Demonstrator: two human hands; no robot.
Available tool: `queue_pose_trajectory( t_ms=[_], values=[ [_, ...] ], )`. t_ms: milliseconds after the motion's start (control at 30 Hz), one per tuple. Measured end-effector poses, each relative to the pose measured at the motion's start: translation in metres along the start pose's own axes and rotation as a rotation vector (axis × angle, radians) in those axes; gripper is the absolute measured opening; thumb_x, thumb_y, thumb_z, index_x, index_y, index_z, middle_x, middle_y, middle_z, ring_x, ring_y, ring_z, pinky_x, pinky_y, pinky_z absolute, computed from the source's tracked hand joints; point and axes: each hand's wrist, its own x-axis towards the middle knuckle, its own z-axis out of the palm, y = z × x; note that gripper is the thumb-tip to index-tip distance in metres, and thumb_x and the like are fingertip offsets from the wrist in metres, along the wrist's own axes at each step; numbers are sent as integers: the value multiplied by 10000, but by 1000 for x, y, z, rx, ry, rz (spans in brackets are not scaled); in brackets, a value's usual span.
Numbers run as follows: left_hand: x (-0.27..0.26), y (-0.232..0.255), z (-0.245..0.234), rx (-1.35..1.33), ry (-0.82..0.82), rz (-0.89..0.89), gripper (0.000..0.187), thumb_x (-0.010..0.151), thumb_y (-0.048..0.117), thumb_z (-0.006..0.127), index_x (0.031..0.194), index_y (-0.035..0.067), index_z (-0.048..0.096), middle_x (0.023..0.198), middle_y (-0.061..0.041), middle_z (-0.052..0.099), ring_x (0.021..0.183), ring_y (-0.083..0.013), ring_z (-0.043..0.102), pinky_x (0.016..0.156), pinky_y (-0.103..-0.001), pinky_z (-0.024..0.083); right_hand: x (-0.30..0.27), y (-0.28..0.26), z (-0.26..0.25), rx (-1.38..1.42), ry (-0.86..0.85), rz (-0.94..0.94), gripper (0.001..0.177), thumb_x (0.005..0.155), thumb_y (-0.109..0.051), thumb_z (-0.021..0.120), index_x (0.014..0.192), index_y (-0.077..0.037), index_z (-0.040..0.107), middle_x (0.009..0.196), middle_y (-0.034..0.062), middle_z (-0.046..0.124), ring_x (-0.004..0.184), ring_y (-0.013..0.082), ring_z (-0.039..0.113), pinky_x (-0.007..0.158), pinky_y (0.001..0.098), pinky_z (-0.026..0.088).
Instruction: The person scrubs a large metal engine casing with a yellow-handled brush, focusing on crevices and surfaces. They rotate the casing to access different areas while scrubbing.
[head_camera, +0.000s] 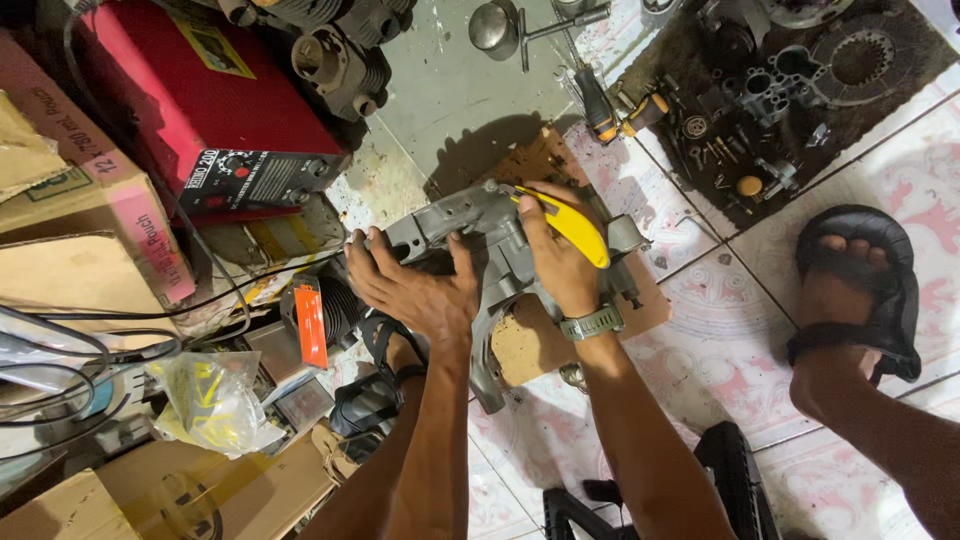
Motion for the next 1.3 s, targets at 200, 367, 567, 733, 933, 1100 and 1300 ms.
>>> queue_pose_trajectory(
  t_ms=[200, 367, 567, 733, 933, 1100, 1300],
  values=[
    [0, -2, -1, 1, -22, 12, 799, 724, 416, 740, 1335, 42, 388, 1330, -198, 415, 1230, -372, 433, 1043, -490, 280, 3, 9, -1, -75, 10, -118, 139, 862, -53, 660, 988, 5, 667, 836, 172, 669, 840, 250, 669, 762, 342, 521],
    [-2, -2, -1, 0, -23, -2, 799, 739, 412, 741, 1348, 38, 384, 1339, -206, 405, 1237, -378, 420, 1050, -489, 270, 2, 6, 2, 11, 9, -93, 120, 873, -38, 617, 977, 15, 647, 807, 189, 662, 817, 239, 659, 756, 356, 521],
    [0, -2, -1, 6, 3, 8, 765, 743, 476, 698, 1310, 38, 429, 1307, -186, 449, 1200, -358, 462, 1021, -472, 297, 5, 3, -2, -78, -23, -155, 122, 852, -48, 662, 952, 22, 660, 814, 200, 654, 828, 281, 663, 746, 360, 512],
    [2, 1, -2, 0, 18, 16, 776, 724, 464, 712, 1305, 32, 432, 1293, -198, 462, 1178, -369, 483, 1001, -476, 324, 10, 4, -4, -96, -37, -149, 127, 851, -44, 650, 961, 17, 667, 831, 198, 659, 847, 295, 661, 761, 366, 511],
    [3, 0, 0, -21, 33, 11, 773, 733, 456, 709, 1316, 36, 425, 1296, -204, 460, 1179, -383, 479, 997, -490, 329, 16, -1, -4, -58, -75, -173, 127, 860, -44, 637, 967, 17, 669, 850, 192, 662, 853, 280, 649, 754, 376, 505],
    [2, 0, -1, -24, 17, 11, 773, 726, 451, 719, 1311, 43, 420, 1307, -198, 451, 1190, -383, 469, 1002, -494, 320, 14, -5, -7, -113, -86, -196, 127, 840, -43, 661, 953, 13, 673, 824, 205, 654, 810, 338, 661, 718, 381, 515],
    [0, 0, -2, -30, -19, 8, 787, 733, 398, 744, 1333, 35, 387, 1342, -206, 412, 1221, -378, 434, 1022, -502, 300, 14, -9, -9, -116, -88, -219, 102, 836, -28, 663, 930, 9, 678, 789, 183, 652, 766, 287, 659, 701, 364, 519]
  ],
)
